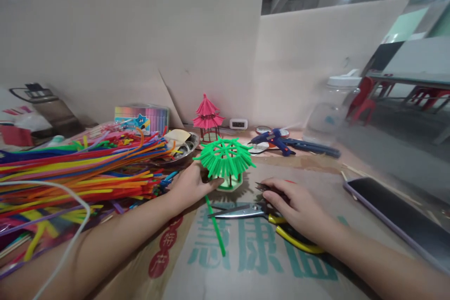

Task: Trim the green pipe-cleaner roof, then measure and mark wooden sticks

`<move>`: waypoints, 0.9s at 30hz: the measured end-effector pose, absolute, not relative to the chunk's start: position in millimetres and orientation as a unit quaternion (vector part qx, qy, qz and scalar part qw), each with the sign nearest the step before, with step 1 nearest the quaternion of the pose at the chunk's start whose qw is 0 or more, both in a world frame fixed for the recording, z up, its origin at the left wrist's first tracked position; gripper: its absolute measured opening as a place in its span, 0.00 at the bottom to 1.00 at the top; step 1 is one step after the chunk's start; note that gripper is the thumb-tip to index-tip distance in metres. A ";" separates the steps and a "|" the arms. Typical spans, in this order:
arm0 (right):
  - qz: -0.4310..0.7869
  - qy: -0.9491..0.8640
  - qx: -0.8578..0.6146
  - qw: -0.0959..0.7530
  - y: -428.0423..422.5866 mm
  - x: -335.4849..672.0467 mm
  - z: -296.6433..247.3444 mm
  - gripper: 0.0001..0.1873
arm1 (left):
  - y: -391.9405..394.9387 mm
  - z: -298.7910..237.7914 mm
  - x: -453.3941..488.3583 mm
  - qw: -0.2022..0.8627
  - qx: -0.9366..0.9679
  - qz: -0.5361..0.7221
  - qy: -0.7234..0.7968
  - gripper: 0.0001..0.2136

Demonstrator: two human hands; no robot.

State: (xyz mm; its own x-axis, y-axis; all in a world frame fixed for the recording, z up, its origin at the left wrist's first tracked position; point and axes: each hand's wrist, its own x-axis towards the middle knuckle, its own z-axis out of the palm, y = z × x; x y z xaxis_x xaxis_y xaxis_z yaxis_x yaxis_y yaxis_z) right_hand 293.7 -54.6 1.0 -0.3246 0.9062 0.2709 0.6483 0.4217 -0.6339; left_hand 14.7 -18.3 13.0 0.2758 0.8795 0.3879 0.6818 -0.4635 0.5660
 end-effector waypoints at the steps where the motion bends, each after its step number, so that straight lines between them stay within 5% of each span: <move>1: 0.207 -0.788 -0.495 0.302 -54.6 293.5 1.0 0.21 | -18.0 12.4 14.6 0.156 0.789 0.339 0.488 0.13; 10: 0.207 -0.783 -0.493 0.319 -51.9 291.1 -1.2 0.20 | -15.2 4.0 13.6 0.312 0.728 0.428 0.434 0.25; 15: 0.220 -0.794 -0.475 0.309 -51.9 292.0 -1.0 0.17 | -14.0 16.3 15.0 0.208 0.795 0.347 0.451 0.15; 27: 0.185 -0.825 -0.455 0.279 -54.0 291.1 2.4 0.16 | -12.7 6.0 15.1 0.130 0.805 0.325 0.478 0.19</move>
